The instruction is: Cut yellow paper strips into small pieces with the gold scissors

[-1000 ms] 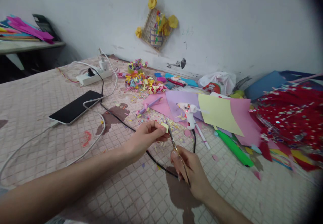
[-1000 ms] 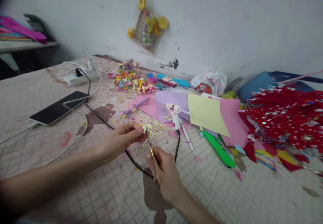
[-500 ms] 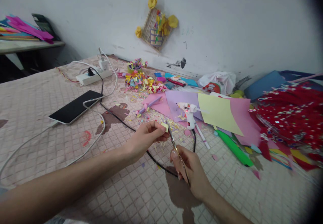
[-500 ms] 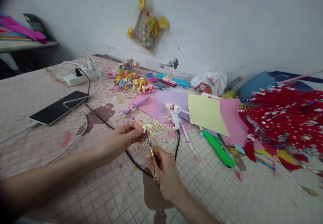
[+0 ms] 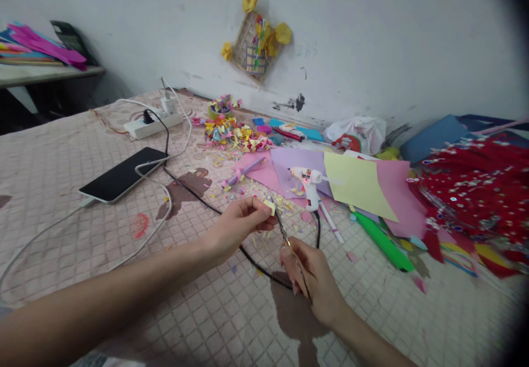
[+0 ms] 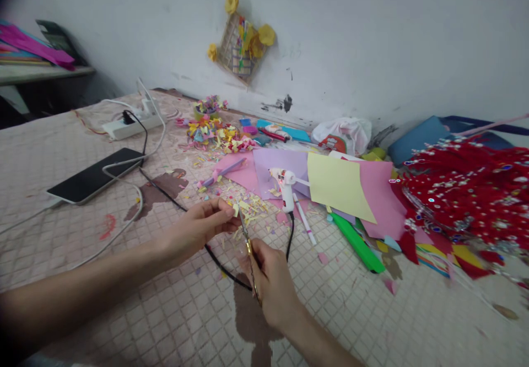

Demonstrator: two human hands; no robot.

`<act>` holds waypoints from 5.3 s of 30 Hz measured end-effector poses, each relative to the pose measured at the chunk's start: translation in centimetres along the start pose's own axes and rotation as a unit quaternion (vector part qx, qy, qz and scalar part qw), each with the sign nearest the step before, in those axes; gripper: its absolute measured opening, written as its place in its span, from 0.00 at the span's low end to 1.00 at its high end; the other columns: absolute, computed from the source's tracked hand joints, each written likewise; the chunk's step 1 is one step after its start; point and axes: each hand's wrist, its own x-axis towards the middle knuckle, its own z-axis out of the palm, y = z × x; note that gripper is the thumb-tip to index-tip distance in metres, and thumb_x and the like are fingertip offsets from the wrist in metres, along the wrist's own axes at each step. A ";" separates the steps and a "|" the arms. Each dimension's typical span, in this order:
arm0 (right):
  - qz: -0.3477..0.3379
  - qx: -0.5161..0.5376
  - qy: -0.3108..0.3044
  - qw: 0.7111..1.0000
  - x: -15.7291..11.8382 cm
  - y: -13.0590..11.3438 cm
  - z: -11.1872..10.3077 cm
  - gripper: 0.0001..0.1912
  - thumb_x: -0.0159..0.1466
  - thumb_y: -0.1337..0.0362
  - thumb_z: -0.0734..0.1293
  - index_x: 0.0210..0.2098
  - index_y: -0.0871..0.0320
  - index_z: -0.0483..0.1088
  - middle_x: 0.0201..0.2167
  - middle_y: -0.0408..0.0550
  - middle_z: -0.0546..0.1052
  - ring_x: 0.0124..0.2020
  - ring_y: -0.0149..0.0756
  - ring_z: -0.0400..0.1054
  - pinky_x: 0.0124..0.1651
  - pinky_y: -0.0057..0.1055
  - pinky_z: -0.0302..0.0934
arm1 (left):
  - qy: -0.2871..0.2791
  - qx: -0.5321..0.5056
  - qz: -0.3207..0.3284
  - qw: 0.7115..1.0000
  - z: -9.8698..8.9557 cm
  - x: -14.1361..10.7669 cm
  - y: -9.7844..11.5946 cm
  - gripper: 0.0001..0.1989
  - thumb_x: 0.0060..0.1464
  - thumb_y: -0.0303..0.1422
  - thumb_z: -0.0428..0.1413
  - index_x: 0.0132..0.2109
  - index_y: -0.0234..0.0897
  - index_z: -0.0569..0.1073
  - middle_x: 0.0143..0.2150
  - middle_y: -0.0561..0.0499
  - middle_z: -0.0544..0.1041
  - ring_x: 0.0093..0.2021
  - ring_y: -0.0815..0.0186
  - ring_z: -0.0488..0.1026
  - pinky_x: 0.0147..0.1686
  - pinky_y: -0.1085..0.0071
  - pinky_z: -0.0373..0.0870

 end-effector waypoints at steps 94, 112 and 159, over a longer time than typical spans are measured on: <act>-0.024 0.097 0.056 0.993 0.8 -1.1 -1.2 0.13 0.60 0.55 0.61 0.27 0.58 0.63 0.15 0.37 0.62 0.16 0.25 0.55 0.19 0.22 0.51 | -0.119 0.232 -0.026 0.965 0.0 -0.3 0.5 0.10 0.48 0.35 0.56 0.29 0.31 0.69 0.25 0.53 0.71 0.25 0.74 0.64 0.26 0.76 0.61; 0.041 0.099 -0.040 0.993 0.1 -0.5 -0.4 0.23 0.59 0.44 0.57 0.25 0.59 0.61 0.14 0.34 0.55 0.14 0.24 0.49 0.17 0.23 0.46 | -0.020 0.106 0.004 0.994 -0.6 0.2 1.4 0.09 0.48 0.34 0.57 0.30 0.32 0.66 0.30 0.51 0.73 0.32 0.70 0.71 0.32 0.72 0.66; 0.020 0.034 -0.036 0.999 -0.3 -0.2 -1.0 0.23 0.61 0.46 0.56 0.20 0.58 0.56 0.12 0.34 0.56 0.12 0.23 0.50 0.16 0.22 0.45 | -0.110 0.094 0.006 0.989 -1.2 0.6 2.4 0.08 0.49 0.32 0.57 0.30 0.31 0.67 0.29 0.51 0.74 0.30 0.71 0.71 0.35 0.72 0.65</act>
